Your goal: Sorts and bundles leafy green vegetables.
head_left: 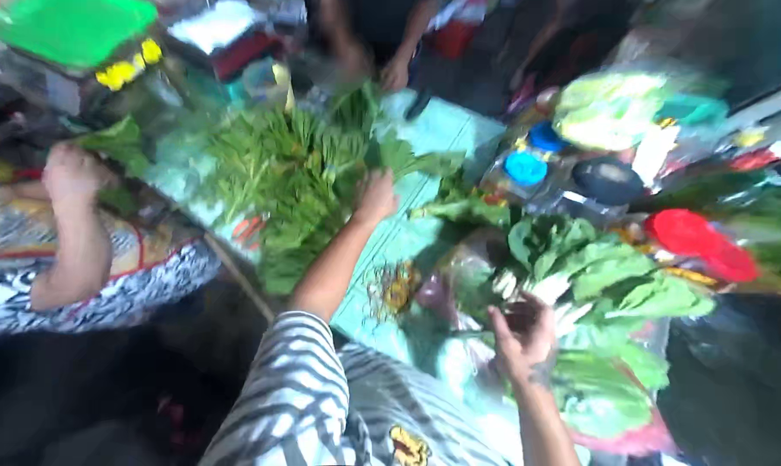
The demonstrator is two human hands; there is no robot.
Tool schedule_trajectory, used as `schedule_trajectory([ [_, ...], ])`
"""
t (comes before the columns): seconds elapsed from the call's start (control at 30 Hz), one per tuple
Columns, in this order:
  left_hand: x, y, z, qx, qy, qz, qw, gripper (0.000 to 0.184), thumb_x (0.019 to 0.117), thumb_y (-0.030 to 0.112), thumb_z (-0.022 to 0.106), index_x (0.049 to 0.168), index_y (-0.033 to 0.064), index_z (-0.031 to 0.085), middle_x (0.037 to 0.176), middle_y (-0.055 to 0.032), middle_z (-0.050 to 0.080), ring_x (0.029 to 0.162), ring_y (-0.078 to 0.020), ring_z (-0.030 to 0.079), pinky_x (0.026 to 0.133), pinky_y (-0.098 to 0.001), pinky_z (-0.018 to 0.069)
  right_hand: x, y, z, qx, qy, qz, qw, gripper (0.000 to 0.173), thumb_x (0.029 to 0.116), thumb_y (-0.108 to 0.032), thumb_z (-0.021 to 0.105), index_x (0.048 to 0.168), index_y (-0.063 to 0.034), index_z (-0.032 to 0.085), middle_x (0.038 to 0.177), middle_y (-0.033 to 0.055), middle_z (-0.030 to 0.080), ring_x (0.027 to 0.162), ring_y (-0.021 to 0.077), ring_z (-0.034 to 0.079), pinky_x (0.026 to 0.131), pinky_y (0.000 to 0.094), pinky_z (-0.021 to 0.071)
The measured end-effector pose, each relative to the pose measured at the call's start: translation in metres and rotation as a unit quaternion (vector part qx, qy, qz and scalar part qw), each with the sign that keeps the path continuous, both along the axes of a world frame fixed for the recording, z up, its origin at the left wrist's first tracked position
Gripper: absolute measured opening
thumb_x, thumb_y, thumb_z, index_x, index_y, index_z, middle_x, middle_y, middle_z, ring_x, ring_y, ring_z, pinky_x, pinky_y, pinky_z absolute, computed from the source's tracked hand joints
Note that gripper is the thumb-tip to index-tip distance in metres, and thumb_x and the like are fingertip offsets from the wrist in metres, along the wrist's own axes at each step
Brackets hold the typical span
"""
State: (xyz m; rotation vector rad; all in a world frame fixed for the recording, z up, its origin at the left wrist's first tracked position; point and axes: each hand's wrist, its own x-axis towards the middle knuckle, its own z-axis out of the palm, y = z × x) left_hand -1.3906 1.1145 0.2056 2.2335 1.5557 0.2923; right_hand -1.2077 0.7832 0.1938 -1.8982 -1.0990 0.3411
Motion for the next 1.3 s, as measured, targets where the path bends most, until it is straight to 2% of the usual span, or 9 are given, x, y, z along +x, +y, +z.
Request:
schedule_trajectory([
  [0.13,-0.027,-0.034,-0.026,0.043,0.074,-0.059,0.995,0.076,0.0809,0.037,0.082,0.148,0.0163,0.053,0.151,-0.0214,0.047,0.142,-0.0421,0.041,0.113,-0.0599,0.039,-0.006,0.004,-0.008,-0.02,0.055,0.035,0.998,0.051,0.0898,-0.023,0.073,0.129,0.005,0.056,0.103,0.0144,0.067,0.084,0.0148,0.067,0.077,0.0334,0.0599],
  [0.3,-0.078,-0.043,-0.05,0.071,0.184,-0.152,0.969,0.06,0.0809,0.025,0.083,0.137,0.0143,0.064,0.153,-0.0157,0.049,0.151,-0.0365,0.031,0.127,-0.0559,0.015,-0.042,0.045,-0.008,-0.067,0.081,0.143,0.984,0.031,0.0946,-0.025,0.068,0.114,-0.0005,0.067,0.096,0.009,0.071,0.081,0.0136,0.069,0.074,0.0343,0.0611],
  [0.47,-0.121,-0.029,-0.031,0.079,0.205,-0.181,0.959,0.032,0.0831,0.011,0.076,0.113,0.0205,0.076,0.146,-0.0019,0.057,0.147,-0.0285,0.039,0.119,-0.0745,0.0117,-0.079,0.13,-0.014,-0.181,0.082,0.273,0.941,0.028,0.0963,-0.029,0.07,0.112,-0.0054,0.07,0.103,0.0116,0.07,0.092,0.0232,0.069,0.087,0.0476,0.0585],
  [0.63,-0.159,-0.018,-0.02,0.077,0.145,-0.237,0.958,0.031,0.081,0.015,0.074,0.111,0.0243,0.078,0.137,0.0013,0.063,0.146,-0.0241,0.041,0.121,-0.0702,0.0139,-0.106,0.23,-0.059,-0.276,0.037,0.295,0.914,0.049,0.097,-0.039,0.067,0.131,-0.0041,0.064,0.126,0.021,0.066,0.118,0.0366,0.064,0.102,0.0585,0.0502],
  [0.77,-0.186,-0.014,-0.016,0.073,0.11,-0.264,0.955,0.035,0.0786,0.014,0.075,0.112,0.0239,0.077,0.137,0.002,0.063,0.148,-0.0234,0.039,0.123,-0.0663,0.0146,-0.127,0.287,-0.074,-0.309,0.061,0.241,0.918,0.077,0.0839,-0.059,0.074,0.14,-0.0079,0.058,0.139,0.0217,0.057,0.129,0.0393,0.055,0.105,0.0614,0.0466],
  [0.93,-0.202,-0.013,-0.013,0.099,0.033,-0.251,0.962,0.029,0.0769,0.013,0.075,0.104,0.021,0.078,0.14,-0.0018,0.062,0.148,-0.0275,0.038,0.122,-0.0661,0.0185,-0.165,0.324,-0.067,-0.196,0.106,0.164,0.961,0.09,0.0716,-0.061,0.083,0.134,-0.0029,0.055,0.13,0.0218,0.059,0.124,0.0366,0.057,0.103,0.0557,0.05],
  [1.07,-0.2,-0.01,-0.02,0.116,0.014,-0.237,0.964,0.03,0.0784,0.018,0.073,0.107,0.0241,0.078,0.146,-0.0041,0.057,0.149,-0.0289,0.036,0.122,-0.0652,0.0198,-0.183,0.345,-0.064,-0.208,0.143,0.101,0.962,0.123,0.0621,-0.061,0.091,0.156,-0.0064,0.033,0.138,0.024,0.057,0.125,0.0367,0.059,0.102,0.0558,0.0515],
  [1.17,-0.196,-0.008,-0.024,0.113,-0.002,-0.23,0.967,0.029,0.0813,0.021,0.071,0.109,0.0257,0.078,0.146,-0.0045,0.056,0.148,-0.0298,0.036,0.12,-0.0647,0.0217,-0.187,0.356,-0.055,-0.27,0.103,0.114,0.951,0.096,0.0706,-0.059,0.087,0.14,-0.002,0.053,0.131,0.0226,0.062,0.123,0.0357,0.061,0.102,0.0556,0.0513],
  [1.3,-0.194,-0.009,-0.024,0.114,-0.013,-0.222,0.968,0.029,0.082,0.022,0.069,0.109,0.0274,0.078,0.144,-0.0049,0.057,0.145,-0.0317,0.038,0.118,-0.0631,0.0248,-0.174,0.357,-0.054,-0.244,0.028,0.184,0.952,0.06,0.0849,-0.042,0.08,0.125,-0.0011,0.063,0.115,0.0209,0.069,0.112,0.0361,0.067,0.097,0.0569,0.0531],
])
